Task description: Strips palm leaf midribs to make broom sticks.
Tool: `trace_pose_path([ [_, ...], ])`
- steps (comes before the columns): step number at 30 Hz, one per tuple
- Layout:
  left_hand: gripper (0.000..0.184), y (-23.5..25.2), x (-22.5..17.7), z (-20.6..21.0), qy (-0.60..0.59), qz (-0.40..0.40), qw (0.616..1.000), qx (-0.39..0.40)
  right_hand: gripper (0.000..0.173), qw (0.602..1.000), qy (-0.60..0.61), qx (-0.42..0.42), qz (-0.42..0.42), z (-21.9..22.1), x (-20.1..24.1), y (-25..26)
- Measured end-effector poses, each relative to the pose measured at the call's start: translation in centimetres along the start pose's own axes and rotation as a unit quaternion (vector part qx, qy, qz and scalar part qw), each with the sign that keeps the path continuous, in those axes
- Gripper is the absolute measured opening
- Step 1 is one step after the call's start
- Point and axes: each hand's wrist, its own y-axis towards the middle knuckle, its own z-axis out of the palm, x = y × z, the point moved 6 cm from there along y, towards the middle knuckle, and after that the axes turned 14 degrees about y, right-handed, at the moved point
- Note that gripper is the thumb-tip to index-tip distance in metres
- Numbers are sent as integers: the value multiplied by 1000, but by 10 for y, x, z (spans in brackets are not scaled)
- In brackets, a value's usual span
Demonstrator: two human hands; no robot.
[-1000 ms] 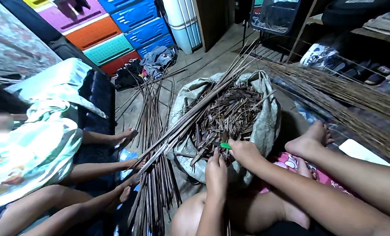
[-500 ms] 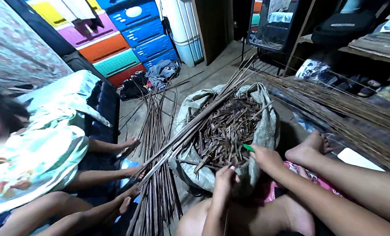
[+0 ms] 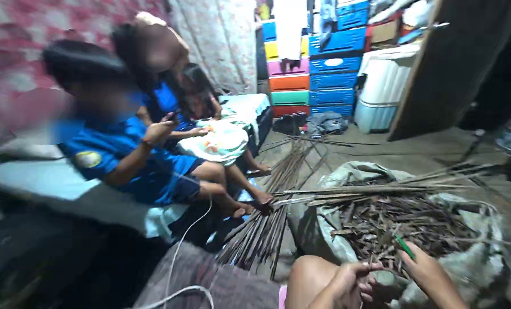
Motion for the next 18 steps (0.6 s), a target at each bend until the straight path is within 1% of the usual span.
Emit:
trace_pose_path([
  [3, 37, -40, 11, -4, -29, 10, 999, 33, 26, 998, 9, 35, -52, 9, 21, -10],
  [5, 40, -56, 22, -6, -45, 23, 997, 63, 26, 995, 36, 49, -78, 16, 18, -18],
  [7, 41, -66, 31, -6, -67, 40, 995, 70, 26, 991, 74, 52, -96, 25, 10, -26],
  [9, 42, -73, 35, -6, -72, 57, 994, 54, 26, 987, 108, 53, -110, 33, 6, -37],
  [12, 40, -75, 37, 0, -66, 59, 996, 17, 27, 978, 151, 73, -122, 46, -4, -47],
  [15, 40, -72, 33, 2, -70, 58, 996, -28, 28, 971, 197, 100, -93, 55, -23, -54],
  [18, 42, -68, 31, 6, -111, 74, 990, -53, 28, 966, 215, 115, -85, 55, -39, -60],
])
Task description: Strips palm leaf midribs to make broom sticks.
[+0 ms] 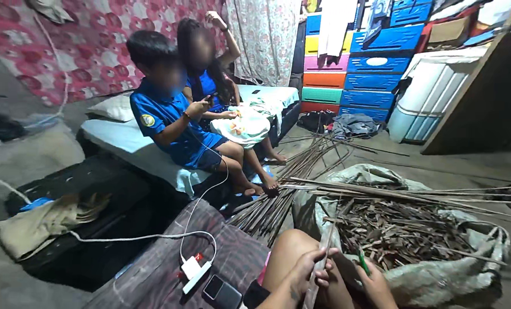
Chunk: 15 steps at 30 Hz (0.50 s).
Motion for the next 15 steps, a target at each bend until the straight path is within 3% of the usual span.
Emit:
trace_pose_path([
  [7, 42, -21, 3, 8, -120, 62, 991, -1, 26, 997, 7, -37, -67, -9, 7, -25],
  [12, 44, -25, 8, 10, -149, 55, 987, 9, 27, 995, 33, -78, -50, -33, 4, -51],
  [15, 47, -15, 3, 8, -158, 55, 986, 1, 28, 991, 41, -130, 8, -59, -9, -45],
])
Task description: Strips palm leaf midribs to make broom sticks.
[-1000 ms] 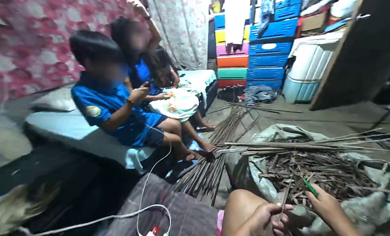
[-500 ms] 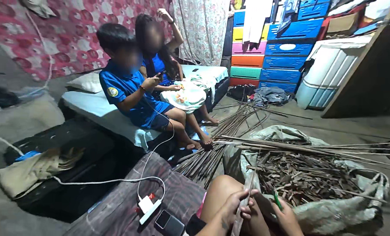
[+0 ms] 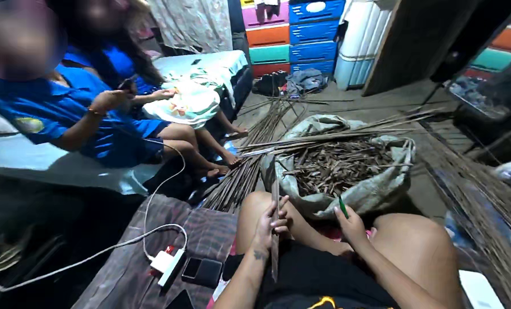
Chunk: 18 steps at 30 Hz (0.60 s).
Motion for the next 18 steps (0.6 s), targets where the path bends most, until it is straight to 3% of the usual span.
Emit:
trace_pose_path([
  [5, 49, 0, -3, -3, 1, -2, 1000, 8, 30, 996, 16, -47, 77, -9, -18, 18],
  [11, 50, 9, -3, -6, 15, 2, 1000, 20, 32, 997, -44, -24, 66, -7, -20, 21],
  [18, 50, 16, 0, -5, 59, -5, 998, -24, 37, 995, -89, 0, 44, -15, -29, 29],
])
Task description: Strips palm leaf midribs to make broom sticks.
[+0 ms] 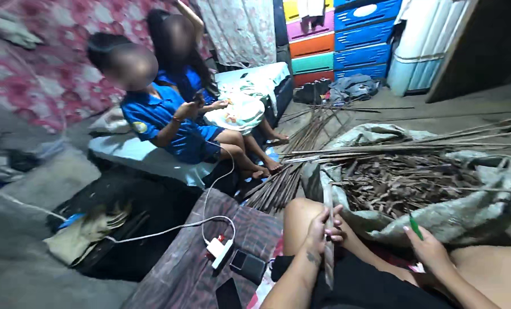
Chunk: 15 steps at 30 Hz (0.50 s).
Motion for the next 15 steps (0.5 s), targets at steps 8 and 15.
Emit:
trace_pose_path([
  [8, 51, 2, 3, 2, 30, 6, 1000, -1, 36, 1000, -2, 27, 11, 4, 8, 11],
  [15, 44, 1, -18, 16, 269, -45, 962, -30, 31, 984, 54, 130, 104, 26, 37, -1],
])
